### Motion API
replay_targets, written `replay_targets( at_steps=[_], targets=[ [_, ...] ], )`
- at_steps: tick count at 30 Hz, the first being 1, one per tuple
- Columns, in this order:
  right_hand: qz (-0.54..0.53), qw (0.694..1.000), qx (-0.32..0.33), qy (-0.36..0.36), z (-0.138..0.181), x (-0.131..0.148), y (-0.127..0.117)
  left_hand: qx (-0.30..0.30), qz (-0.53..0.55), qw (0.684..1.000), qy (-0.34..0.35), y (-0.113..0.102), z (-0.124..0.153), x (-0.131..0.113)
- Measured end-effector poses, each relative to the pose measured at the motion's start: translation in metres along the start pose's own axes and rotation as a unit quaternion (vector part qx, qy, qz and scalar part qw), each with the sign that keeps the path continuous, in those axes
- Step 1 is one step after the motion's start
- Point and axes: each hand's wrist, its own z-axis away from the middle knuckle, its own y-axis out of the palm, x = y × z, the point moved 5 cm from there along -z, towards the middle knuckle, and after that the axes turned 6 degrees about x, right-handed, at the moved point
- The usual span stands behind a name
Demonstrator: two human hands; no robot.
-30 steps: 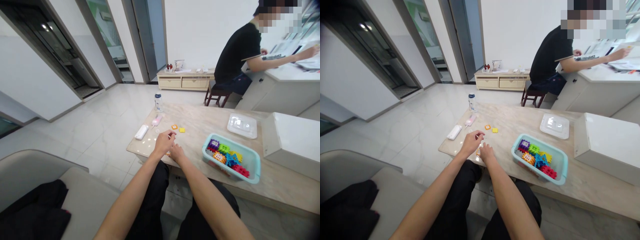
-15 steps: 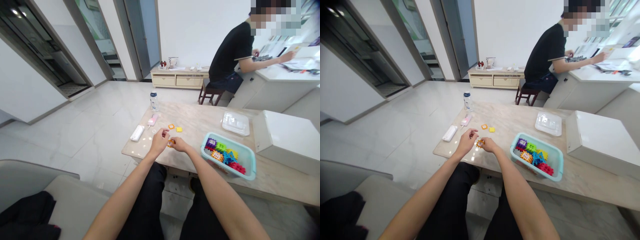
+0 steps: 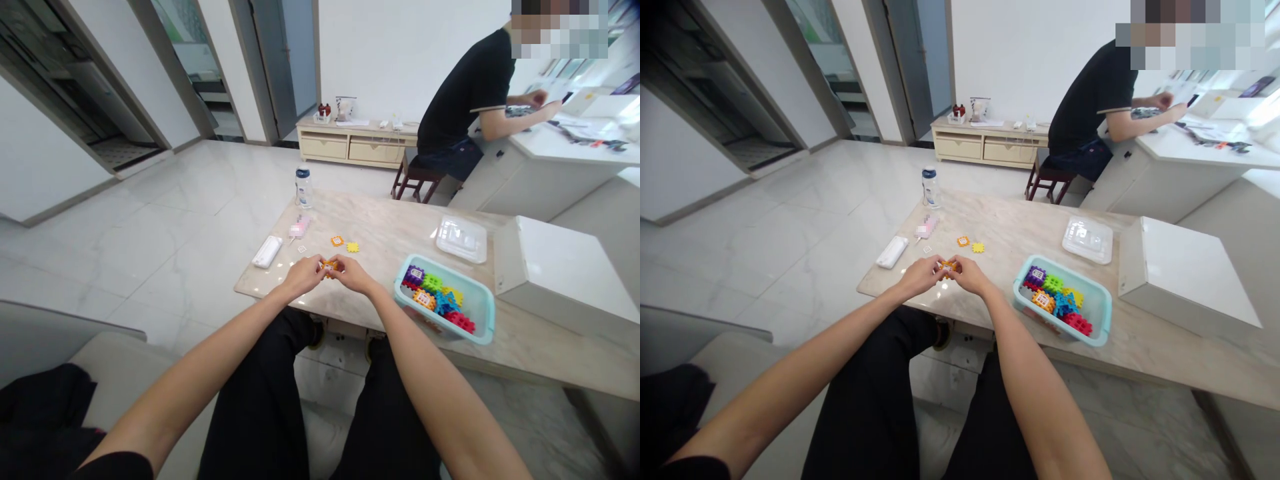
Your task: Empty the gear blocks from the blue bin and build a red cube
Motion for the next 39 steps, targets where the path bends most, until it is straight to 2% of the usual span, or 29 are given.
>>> replay_targets(
  at_steps=[2,4,7,10,14,18,24,29,34,39],
  targets=[
    [0.012,1.000,-0.005,0.023,-0.009,-0.008,0.000,-0.015,-0.005,0.999,-0.038,-0.005,-0.003,0.008],
    [0.083,0.995,-0.006,0.057,-0.021,-0.019,0.002,-0.025,-0.034,0.996,-0.080,-0.008,-0.006,0.017],
    [0.224,0.962,-0.010,0.155,-0.041,-0.037,0.007,-0.001,-0.081,0.990,-0.115,-0.004,-0.009,0.030],
    [0.278,0.934,-0.010,0.226,-0.065,-0.044,0.020,0.028,-0.105,0.986,-0.125,0.003,-0.007,0.043],
    [0.327,0.921,-0.041,0.208,-0.096,-0.041,0.038,0.033,-0.106,0.984,-0.136,0.009,-0.001,0.059],
    [0.356,0.912,-0.064,0.193,-0.110,-0.047,0.044,0.061,-0.054,0.984,-0.160,0.016,0.002,0.071],
    [0.386,0.906,-0.011,0.174,-0.090,-0.052,0.044,0.084,-0.016,0.981,-0.172,0.022,0.001,0.066],
    [0.398,0.899,-0.031,0.182,-0.060,-0.057,0.037,0.075,-0.002,0.984,-0.160,0.023,-0.006,0.058],
    [0.393,0.895,0.024,0.209,-0.053,-0.065,0.038,0.092,0.023,0.983,-0.159,0.019,0.001,0.072],
    [0.387,0.893,0.005,0.230,-0.052,-0.053,0.038,0.061,-0.003,0.979,-0.194,0.008,0.012,0.090]
  ],
)
